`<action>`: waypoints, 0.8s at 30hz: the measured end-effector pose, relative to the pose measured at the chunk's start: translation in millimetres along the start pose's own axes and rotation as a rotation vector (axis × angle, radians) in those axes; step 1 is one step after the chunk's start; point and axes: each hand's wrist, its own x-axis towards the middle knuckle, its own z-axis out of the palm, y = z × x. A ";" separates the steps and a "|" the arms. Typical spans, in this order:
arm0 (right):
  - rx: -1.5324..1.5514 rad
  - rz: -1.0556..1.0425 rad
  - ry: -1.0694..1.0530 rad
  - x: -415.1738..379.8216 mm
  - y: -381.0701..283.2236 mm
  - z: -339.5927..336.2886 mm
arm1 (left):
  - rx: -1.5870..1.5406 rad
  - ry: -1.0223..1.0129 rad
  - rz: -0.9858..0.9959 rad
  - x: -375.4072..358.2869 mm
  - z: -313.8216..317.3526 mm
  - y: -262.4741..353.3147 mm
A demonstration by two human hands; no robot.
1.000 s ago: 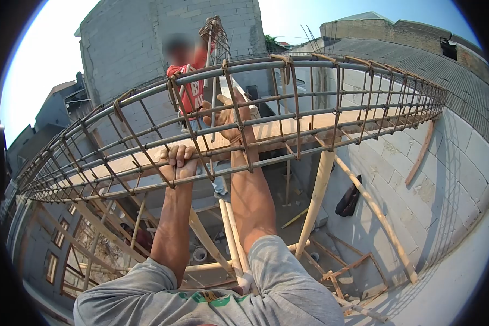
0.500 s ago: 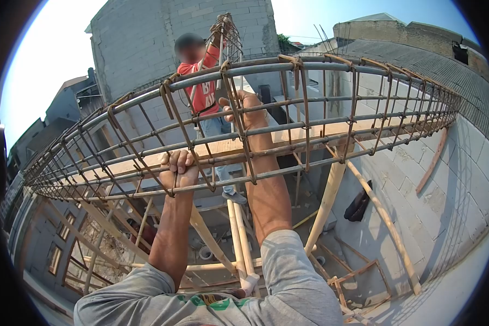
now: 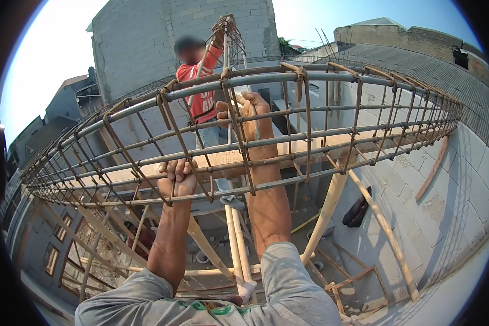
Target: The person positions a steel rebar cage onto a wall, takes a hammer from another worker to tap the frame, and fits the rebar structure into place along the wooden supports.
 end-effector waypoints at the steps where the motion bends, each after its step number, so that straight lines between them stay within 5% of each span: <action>1: -0.035 -0.018 0.019 -3.9 2.0 2.5 | -0.007 0.017 -0.004 -1.7 -1.4 0.4; 14: 0.032 -0.179 -0.069 -16.4 0.5 13.6 | 0.005 0.018 -0.016 5.2 -9.4 2.6; 24: -0.046 -0.225 0.210 20.1 4.6 -6.6 | 0.036 0.072 0.001 2.2 -8.3 4.1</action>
